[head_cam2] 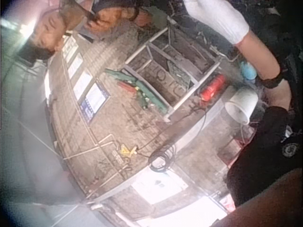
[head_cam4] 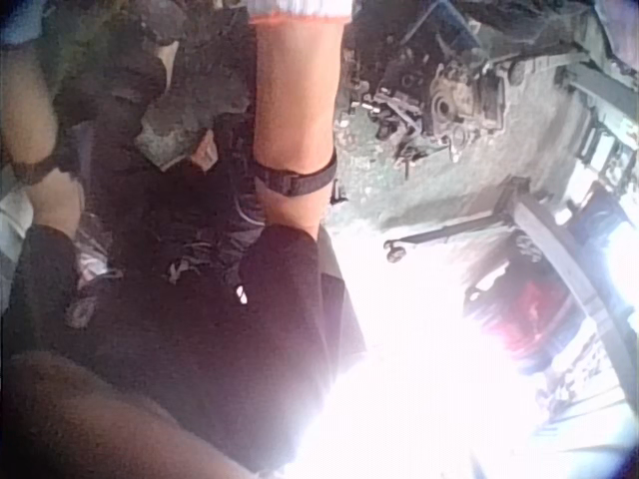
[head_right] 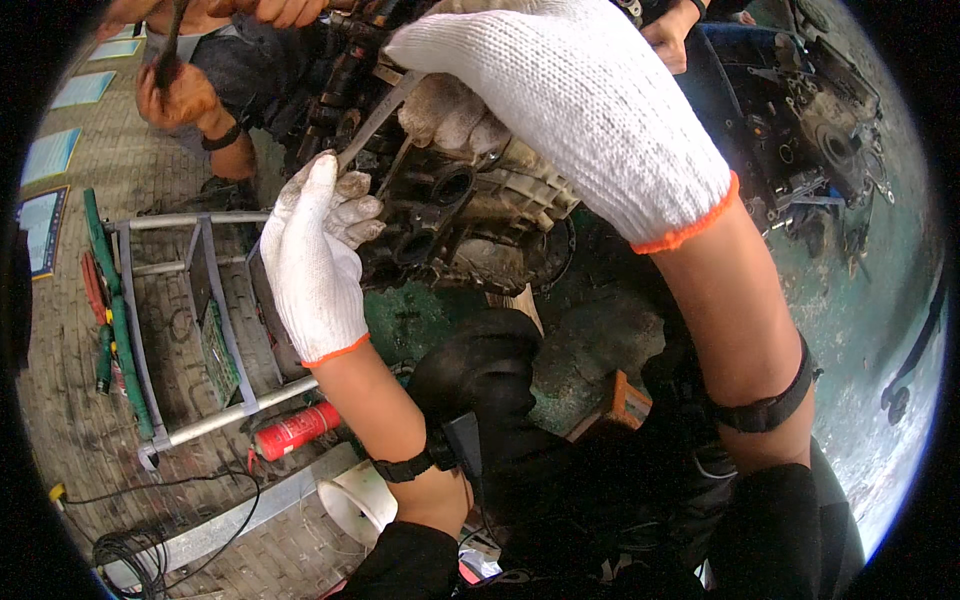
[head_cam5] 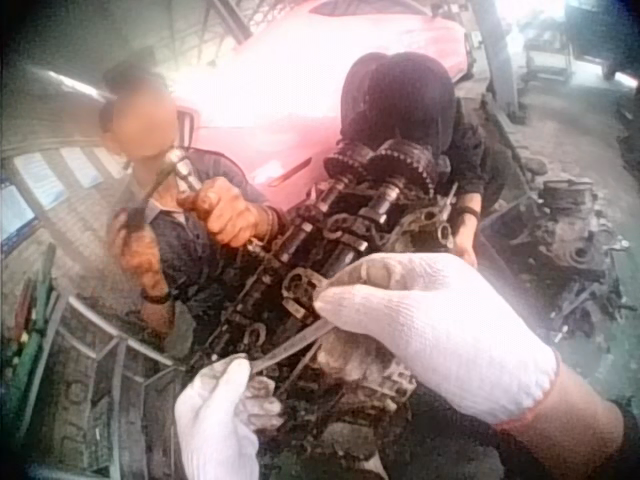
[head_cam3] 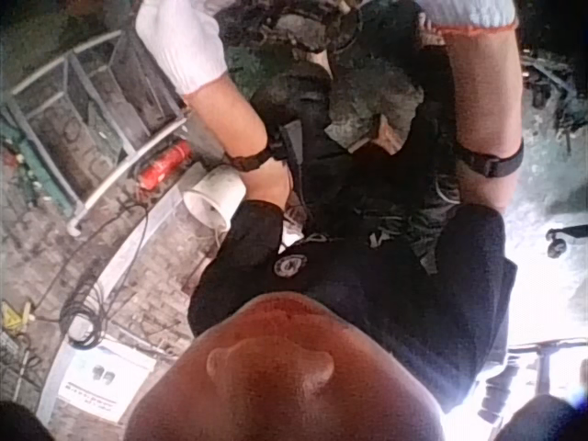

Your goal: The person uses a wrench to loosen and remove bolts from a disassembled engine block while two coworkers assist with other parts. The person repeatedly repositions the wrench and removes fasteners from the engine assembly.

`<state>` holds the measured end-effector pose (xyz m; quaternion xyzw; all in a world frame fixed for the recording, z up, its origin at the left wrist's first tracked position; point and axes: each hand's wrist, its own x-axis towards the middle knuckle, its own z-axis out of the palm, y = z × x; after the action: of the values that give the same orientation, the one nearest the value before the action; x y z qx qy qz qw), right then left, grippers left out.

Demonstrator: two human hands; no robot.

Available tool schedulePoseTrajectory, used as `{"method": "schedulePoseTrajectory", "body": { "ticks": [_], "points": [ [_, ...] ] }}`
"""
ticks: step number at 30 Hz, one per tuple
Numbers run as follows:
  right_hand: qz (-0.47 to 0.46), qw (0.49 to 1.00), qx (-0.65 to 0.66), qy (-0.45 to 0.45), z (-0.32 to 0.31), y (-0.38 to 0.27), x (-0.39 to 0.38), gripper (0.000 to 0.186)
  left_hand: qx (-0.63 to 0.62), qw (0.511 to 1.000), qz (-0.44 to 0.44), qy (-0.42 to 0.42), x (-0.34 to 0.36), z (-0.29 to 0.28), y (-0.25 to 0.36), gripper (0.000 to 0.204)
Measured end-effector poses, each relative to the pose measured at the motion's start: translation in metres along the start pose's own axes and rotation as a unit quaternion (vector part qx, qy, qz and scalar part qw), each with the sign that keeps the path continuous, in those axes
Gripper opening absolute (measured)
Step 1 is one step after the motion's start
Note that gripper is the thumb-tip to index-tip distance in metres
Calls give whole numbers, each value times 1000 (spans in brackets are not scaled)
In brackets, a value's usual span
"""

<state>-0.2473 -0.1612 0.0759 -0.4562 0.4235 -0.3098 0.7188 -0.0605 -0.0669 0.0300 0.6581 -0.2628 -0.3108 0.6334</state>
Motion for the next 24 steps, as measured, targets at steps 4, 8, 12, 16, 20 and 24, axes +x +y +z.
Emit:
{"method": "schedulePoseTrajectory", "body": {
  "ticks": [4,8,12,16,20,24],
  "points": [
    [-46,998,-1,-53,-6,2,-2,20,8,1000,2,8,4,-1,-3,27],
    [-83,980,-74,-162,-16,13,3,23,7,1000,5,2,5,0,-4,26],
    [-29,969,-100,-222,-6,33,5,24,20,1000,9,19,6,1,-5,25],
    [45,941,-74,-327,20,50,3,27,63,997,35,35,6,2,-5,25],
    [-9,930,-167,-328,50,64,-5,28,38,999,-12,17,5,3,0,24],
    [-125,891,-298,-319,49,66,-12,32,-31,999,-14,10,2,0,10,25]
  ]
}}
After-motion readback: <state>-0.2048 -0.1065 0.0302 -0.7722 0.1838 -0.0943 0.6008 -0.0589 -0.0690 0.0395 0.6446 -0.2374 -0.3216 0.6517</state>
